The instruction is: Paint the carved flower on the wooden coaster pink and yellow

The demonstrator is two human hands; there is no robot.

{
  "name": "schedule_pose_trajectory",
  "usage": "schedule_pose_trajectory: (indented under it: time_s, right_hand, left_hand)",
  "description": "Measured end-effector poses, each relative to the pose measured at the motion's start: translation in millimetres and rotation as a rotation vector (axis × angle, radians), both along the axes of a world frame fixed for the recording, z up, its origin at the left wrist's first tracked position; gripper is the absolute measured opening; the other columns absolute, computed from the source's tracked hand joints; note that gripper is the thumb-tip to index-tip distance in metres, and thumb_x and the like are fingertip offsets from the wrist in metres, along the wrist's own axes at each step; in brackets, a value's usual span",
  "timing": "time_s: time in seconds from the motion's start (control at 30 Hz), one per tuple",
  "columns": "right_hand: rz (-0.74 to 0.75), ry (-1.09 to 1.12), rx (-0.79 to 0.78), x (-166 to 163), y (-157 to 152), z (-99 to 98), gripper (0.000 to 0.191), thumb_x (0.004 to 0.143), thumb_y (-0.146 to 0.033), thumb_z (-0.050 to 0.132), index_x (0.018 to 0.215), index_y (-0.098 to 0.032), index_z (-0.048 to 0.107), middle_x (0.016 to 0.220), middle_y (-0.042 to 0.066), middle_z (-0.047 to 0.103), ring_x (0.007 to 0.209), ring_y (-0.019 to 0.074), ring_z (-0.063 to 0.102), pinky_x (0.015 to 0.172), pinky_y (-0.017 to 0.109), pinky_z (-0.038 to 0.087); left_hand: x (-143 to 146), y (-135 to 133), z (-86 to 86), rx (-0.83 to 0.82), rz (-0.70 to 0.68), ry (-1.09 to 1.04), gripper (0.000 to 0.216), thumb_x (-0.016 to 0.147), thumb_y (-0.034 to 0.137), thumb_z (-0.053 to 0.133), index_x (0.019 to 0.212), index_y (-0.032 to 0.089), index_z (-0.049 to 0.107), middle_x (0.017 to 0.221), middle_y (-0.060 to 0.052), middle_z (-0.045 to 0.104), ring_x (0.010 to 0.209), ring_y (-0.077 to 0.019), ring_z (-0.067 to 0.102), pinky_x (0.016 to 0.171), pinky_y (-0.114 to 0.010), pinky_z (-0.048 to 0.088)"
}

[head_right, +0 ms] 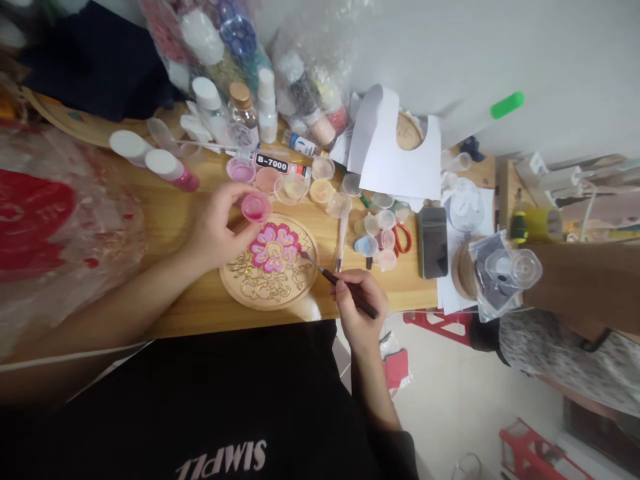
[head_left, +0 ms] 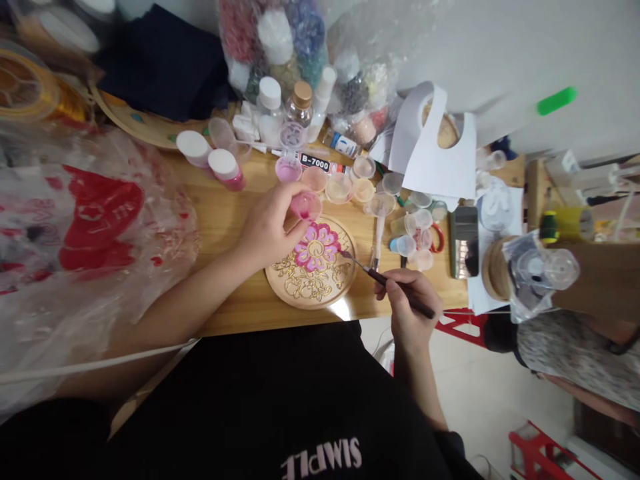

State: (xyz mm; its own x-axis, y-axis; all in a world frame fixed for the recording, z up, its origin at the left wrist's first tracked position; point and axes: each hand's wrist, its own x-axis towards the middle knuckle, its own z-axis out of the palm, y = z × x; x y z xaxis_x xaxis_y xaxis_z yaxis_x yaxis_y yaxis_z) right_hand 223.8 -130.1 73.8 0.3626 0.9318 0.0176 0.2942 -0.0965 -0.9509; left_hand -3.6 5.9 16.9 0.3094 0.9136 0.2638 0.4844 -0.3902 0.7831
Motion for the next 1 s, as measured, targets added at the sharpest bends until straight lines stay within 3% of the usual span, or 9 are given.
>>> schedule_pose_trajectory:
  time_s: [0.3, 0.63, 1.0]
  right_hand:
    - [0.045, -0.032, -0.001, 3, -1, 0.5, 0.005, 0.091, -0.026, 0.071, 0.089, -0.023, 0.073, 0.072, 0.0, 0.07, 0.062, 0.0144, 0.067, 0.058, 0.028, 0.056]
    - [0.185, -0.198, -0.054, 3, -3, 15.6, 0.01, 0.088, -0.018, 0.07, 0.095, -0.024, 0.075, 0.08, 0.001, 0.075, 0.067, 0.0145, 0.071, 0.062, 0.027, 0.058]
    - [0.201, -0.22, -0.025, -2, 1, 18.7, 0.012, 0.085, -0.016, 0.069, 0.091, -0.024, 0.075, 0.081, 0.002, 0.075, 0.067, 0.0157, 0.071, 0.062, 0.029, 0.058]
  left_hand:
    - [0, -1, 1.0, -0.005, -0.001, 0.004, 0.038, 0.085, 0.019, 0.064, 0.123, 0.021, 0.059, 0.121, -0.007, 0.072, 0.113, -0.0266, 0.069, 0.105, -0.044, 0.058]
    - [1, 0, 2.0, -0.013, -0.006, -0.011, 0.036, 0.084, 0.016, 0.063, 0.12, 0.021, 0.059, 0.119, -0.006, 0.071, 0.113, -0.027, 0.069, 0.103, -0.044, 0.058]
    - [0, 0, 0.7, 0.024, -0.013, -0.023, 0.038, 0.084, 0.014, 0.063, 0.121, 0.021, 0.059, 0.119, -0.007, 0.072, 0.113, -0.0271, 0.069, 0.101, -0.043, 0.059]
